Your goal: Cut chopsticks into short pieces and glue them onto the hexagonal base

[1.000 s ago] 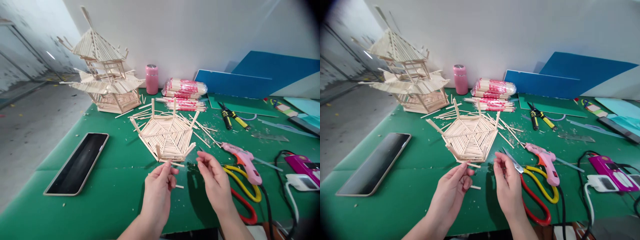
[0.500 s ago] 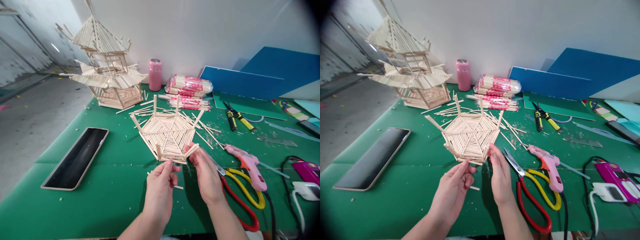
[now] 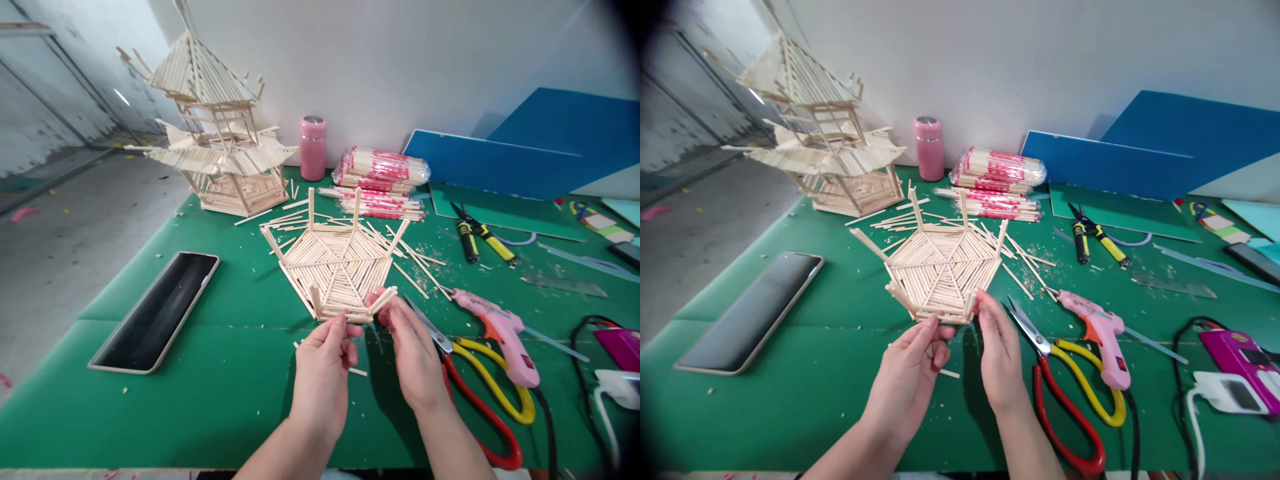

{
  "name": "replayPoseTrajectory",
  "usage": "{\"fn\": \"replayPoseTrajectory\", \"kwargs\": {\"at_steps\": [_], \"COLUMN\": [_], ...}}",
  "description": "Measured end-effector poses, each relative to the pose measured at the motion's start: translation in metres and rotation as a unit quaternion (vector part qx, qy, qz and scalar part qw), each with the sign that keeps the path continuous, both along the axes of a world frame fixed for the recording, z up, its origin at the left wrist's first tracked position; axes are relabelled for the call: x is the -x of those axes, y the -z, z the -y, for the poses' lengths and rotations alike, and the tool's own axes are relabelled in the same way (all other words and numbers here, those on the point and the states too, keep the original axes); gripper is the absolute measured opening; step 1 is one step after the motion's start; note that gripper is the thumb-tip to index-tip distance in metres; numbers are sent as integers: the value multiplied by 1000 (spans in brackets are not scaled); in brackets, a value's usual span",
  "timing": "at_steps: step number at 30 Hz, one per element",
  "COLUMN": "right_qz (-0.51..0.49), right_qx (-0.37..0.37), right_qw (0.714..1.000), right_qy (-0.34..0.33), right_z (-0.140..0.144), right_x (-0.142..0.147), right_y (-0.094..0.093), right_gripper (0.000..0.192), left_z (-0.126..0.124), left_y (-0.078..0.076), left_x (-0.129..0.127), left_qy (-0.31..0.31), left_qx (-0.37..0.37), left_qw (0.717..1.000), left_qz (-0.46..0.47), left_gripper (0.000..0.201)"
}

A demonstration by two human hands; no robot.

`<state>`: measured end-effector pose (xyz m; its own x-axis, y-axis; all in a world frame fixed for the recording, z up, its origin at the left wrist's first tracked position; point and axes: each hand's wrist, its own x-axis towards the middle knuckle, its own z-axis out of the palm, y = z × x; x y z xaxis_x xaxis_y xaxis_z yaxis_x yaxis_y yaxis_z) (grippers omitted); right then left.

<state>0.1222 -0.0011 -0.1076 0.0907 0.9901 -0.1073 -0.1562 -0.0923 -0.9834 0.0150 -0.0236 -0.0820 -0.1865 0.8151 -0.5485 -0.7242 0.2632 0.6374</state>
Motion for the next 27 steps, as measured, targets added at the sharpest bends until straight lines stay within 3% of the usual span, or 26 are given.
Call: {"fn": "replayPoseTrajectory", "kwargs": {"at_steps": [27], "right_qz": [27], "right_qx": [1], "right_qw": [1000], "right_qy": [-10], "right_z": [3], "right_x": [-1], "right_y": [0], "right_gripper": [30], "left_z": [-1], "left_y": [2], "left_x": [-1], "left_qy": [0], "left_qx": [-19], "left_qw": [1000], "left_qz": [15], "left_gripper": [14]}}
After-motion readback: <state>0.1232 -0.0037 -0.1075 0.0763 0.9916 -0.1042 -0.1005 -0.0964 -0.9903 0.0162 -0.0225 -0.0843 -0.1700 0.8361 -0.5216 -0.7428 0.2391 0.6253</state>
